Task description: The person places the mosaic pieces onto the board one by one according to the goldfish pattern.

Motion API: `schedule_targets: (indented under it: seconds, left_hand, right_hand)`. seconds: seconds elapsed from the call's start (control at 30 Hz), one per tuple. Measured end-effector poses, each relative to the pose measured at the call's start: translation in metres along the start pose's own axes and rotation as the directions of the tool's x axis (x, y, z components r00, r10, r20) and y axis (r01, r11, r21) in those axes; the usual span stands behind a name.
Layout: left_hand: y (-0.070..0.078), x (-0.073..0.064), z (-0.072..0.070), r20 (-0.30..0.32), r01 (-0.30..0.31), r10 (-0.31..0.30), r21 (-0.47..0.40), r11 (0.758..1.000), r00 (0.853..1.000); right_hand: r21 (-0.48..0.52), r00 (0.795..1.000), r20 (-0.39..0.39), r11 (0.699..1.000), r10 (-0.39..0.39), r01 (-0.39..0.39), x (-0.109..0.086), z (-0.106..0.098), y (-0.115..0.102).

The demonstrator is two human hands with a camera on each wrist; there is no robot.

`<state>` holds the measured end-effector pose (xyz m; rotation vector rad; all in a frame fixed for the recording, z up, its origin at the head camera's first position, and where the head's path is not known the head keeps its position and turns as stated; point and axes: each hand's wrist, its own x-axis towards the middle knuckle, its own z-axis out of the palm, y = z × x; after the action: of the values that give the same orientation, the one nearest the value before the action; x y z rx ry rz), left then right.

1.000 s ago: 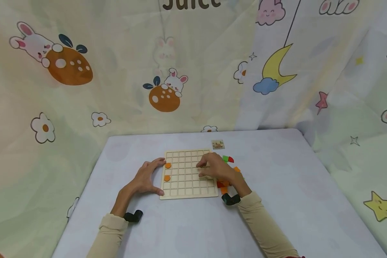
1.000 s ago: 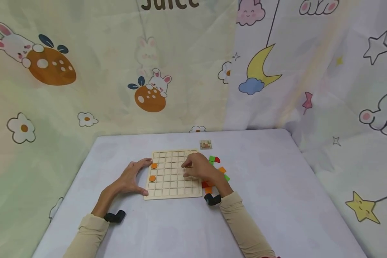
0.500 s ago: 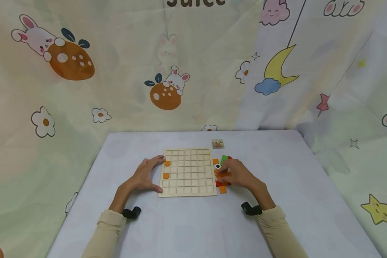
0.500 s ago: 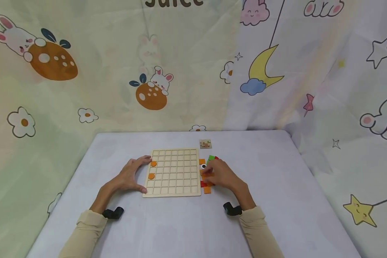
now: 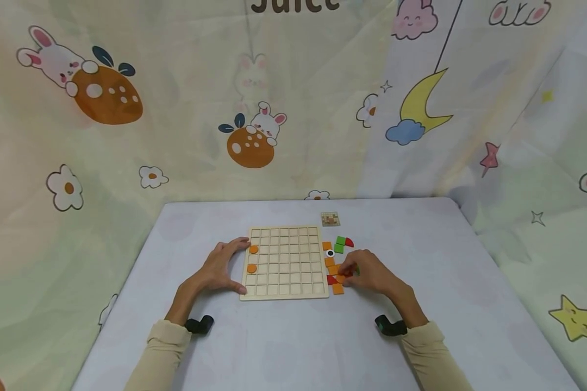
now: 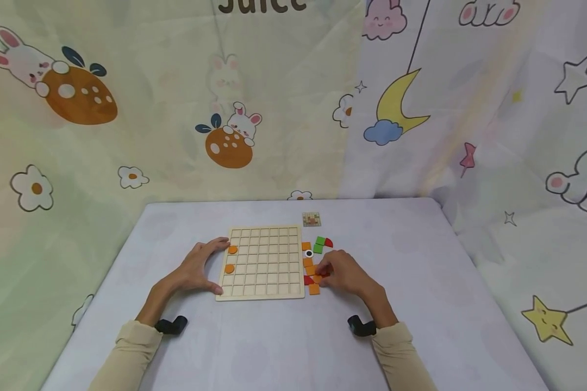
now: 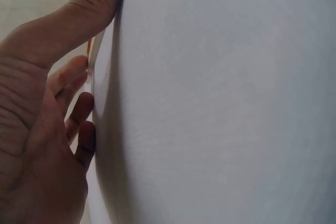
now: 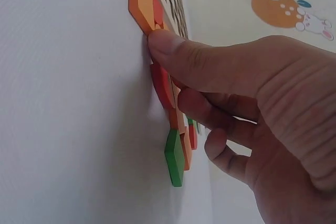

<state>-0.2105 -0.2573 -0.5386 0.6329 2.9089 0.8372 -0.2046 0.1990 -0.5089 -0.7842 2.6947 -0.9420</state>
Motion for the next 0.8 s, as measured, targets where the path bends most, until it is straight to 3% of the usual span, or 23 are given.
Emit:
schedule_targets:
  seconds: [0.53, 0.8]
  left_hand:
    - [0.0017, -0.0001, -0.0022, 0.002, 0.023, -0.023, -0.011, 1.0, 1.0]
    - [0.0044, -0.003, 0.0002, -0.011, 0.008, -0.008, 0.007, 1.0, 1.0]
  right_hand:
    - [0.004, 0.999, 0.021, 0.999, 0.045, -0.045, -0.0012, 0.0047, -0.0038]
    - [-0.05, 1.0, 0.008, 0.998, -0.027, 0.027, -0.0067, 0.0007, -0.0034]
